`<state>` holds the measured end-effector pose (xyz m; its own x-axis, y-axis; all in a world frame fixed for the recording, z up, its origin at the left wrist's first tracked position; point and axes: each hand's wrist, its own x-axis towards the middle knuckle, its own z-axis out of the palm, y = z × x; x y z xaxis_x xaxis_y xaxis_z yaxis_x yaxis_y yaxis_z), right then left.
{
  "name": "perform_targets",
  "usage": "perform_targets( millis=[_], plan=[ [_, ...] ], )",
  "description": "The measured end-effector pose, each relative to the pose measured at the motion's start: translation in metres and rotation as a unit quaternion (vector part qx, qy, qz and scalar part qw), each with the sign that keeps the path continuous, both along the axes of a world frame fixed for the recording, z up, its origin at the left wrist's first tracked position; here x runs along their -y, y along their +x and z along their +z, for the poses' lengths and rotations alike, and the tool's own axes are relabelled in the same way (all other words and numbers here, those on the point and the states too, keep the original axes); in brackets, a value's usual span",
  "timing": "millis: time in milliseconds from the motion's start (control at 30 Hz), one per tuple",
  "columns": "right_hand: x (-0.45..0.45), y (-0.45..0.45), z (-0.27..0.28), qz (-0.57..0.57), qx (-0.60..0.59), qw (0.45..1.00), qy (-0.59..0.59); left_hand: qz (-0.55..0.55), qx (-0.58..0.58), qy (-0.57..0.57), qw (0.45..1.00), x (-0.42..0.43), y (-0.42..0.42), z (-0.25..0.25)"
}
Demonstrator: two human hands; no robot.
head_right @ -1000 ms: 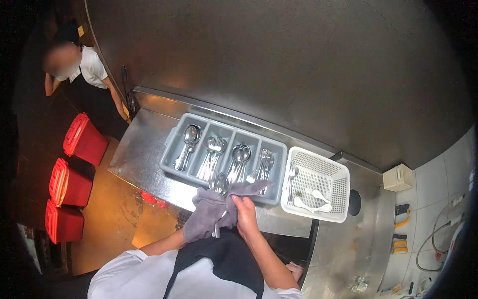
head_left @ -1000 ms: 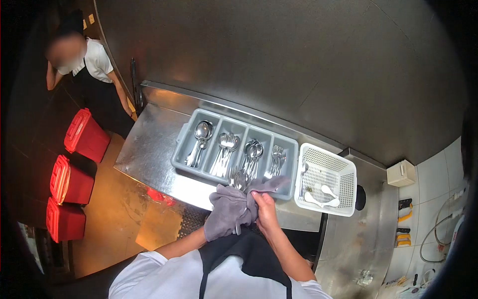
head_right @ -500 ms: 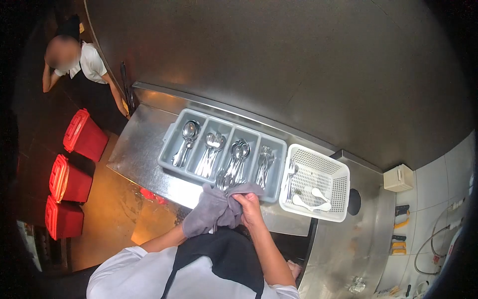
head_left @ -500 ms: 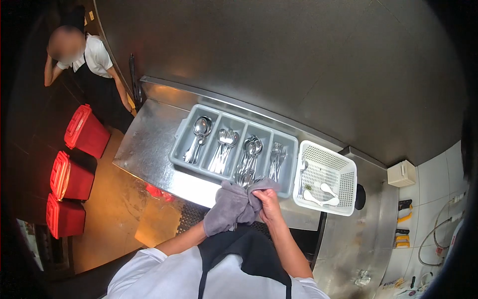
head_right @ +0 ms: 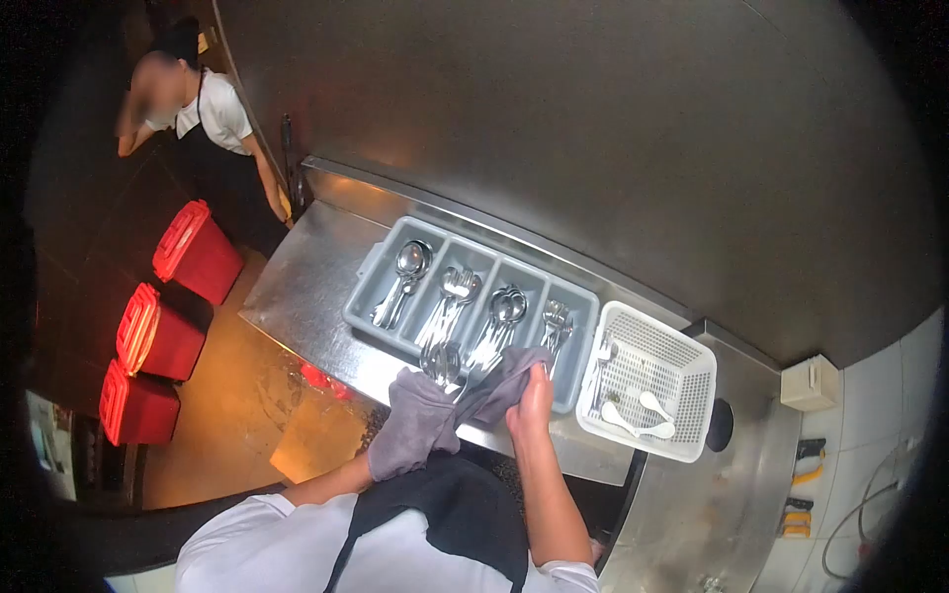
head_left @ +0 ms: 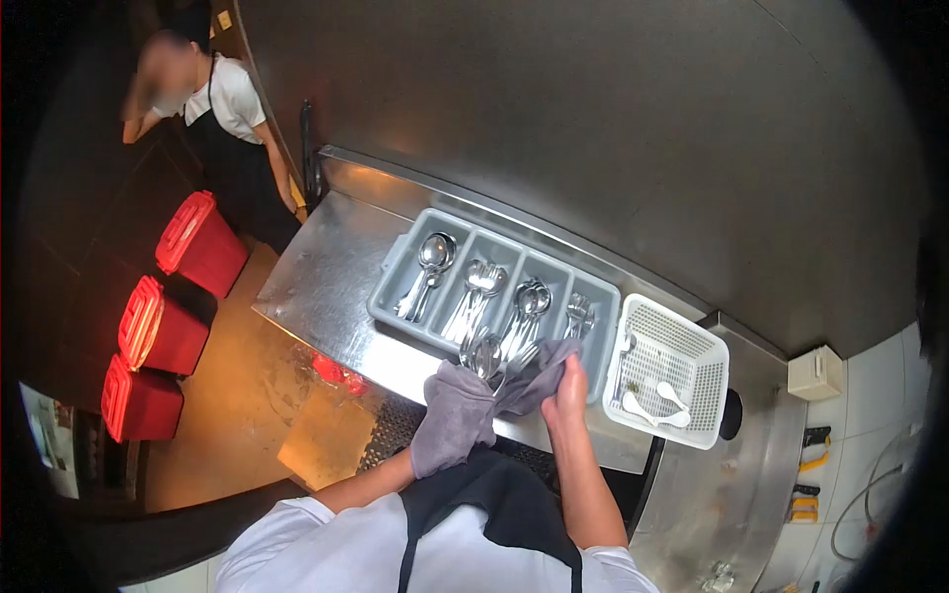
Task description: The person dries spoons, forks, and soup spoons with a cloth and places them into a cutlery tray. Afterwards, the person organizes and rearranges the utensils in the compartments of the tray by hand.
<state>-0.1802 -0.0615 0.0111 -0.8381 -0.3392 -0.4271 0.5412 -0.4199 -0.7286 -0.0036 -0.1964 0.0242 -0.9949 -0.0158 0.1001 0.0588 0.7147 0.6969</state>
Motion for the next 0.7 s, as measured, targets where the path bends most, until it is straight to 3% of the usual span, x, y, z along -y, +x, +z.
perform_targets(
  millis=[67, 133, 200, 300, 367, 433, 533, 633, 700],
  plan=[
    [0.005, 0.021, 0.005, 0.101, 0.054, 0.992, -0.052, 0.055, -0.027, 0.107, 0.992, 0.000, 0.012, -0.015],
    [0.012, 0.042, -0.007, 0.227, 0.016, 0.974, 0.009, 0.107, -0.033, 0.207, 0.972, 0.001, 0.019, -0.045],
    [0.026, 0.054, 0.012, 0.299, -0.003, 0.954, 0.030, 0.127, -0.055, 0.156, 0.978, 0.002, 0.028, -0.045],
    [0.042, 0.035, 0.018, 0.244, -0.024, 0.969, -0.011, 0.170, -0.130, 0.119, 0.969, -0.002, 0.040, -0.039],
    [0.050, 0.036, 0.020, 0.244, -0.045, 0.969, 0.008, 0.186, -0.121, 0.102, 0.970, 0.000, 0.044, -0.030],
    [0.053, 0.054, 0.013, 0.293, -0.070, 0.951, 0.074, 0.184, -0.036, 0.080, 0.979, 0.008, 0.046, -0.021],
    [0.063, 0.074, 0.004, 0.343, -0.073, 0.934, 0.062, 0.250, -0.051, 0.341, 0.905, 0.012, 0.048, -0.039],
    [0.079, 0.033, -0.027, 0.377, -0.067, 0.922, 0.054, 0.212, -0.087, 0.015, 0.973, 0.023, 0.060, -0.031],
    [0.091, 0.008, -0.021, 0.393, -0.038, 0.918, 0.040, 0.197, -0.100, -0.014, 0.975, 0.029, 0.063, -0.018]
  ],
)
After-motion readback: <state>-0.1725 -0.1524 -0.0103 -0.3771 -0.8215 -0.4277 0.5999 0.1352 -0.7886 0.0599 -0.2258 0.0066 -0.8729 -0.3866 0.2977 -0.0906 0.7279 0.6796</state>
